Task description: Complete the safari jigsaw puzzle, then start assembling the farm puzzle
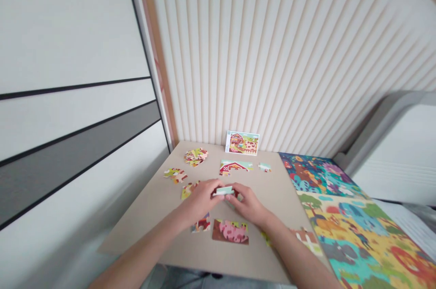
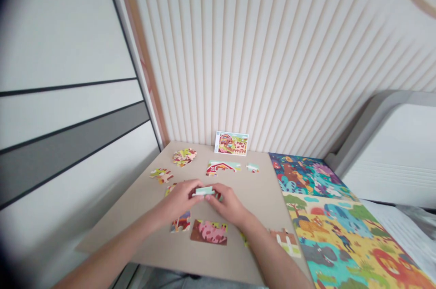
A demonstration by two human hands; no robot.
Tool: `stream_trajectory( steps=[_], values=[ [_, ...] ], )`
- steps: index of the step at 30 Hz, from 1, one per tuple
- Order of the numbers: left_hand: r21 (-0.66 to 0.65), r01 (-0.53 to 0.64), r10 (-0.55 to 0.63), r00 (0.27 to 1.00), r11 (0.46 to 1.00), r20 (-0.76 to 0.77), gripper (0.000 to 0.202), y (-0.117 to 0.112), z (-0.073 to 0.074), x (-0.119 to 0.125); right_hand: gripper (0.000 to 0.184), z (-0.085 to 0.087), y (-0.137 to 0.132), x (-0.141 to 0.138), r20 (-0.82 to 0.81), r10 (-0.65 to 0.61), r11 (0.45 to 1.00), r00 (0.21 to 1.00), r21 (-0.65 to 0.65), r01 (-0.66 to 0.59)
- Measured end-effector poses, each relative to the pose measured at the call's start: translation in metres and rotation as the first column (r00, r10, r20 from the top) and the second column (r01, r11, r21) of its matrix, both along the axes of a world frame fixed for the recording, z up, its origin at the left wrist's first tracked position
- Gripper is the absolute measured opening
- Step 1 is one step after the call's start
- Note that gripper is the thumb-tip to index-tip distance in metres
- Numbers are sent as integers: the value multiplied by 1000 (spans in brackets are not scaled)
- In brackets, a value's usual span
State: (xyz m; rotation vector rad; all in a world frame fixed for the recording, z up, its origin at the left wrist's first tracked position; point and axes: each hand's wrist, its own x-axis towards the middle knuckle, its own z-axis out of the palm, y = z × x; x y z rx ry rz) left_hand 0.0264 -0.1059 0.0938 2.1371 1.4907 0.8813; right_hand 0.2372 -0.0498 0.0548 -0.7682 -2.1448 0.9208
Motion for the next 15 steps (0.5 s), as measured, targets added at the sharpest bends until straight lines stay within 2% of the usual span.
stream_trajectory(
  steps=[3,6,8,11,15],
  values=[
    [148,2,-4,1000,989,12,31,52,-10,33,34,-8,25,17,-37,-271,962,962,-22,270],
    [275,-40,71,992,961,-103,45,95,-35,54,39,-16,59,46,-57,-527,849,848,-80,522],
    [293,26,34,979,956,-199,44,112,-52,62,46,-20,77,66,4,-637,769,771,-75,635],
    [287,101,-30,970,953,-240,37,122,-66,64,41,-23,94,87,131,-696,711,705,-5,703],
    [283,144,-70,964,948,-256,34,121,-69,49,33,-21,107,89,236,-669,731,705,31,682]
  ],
)
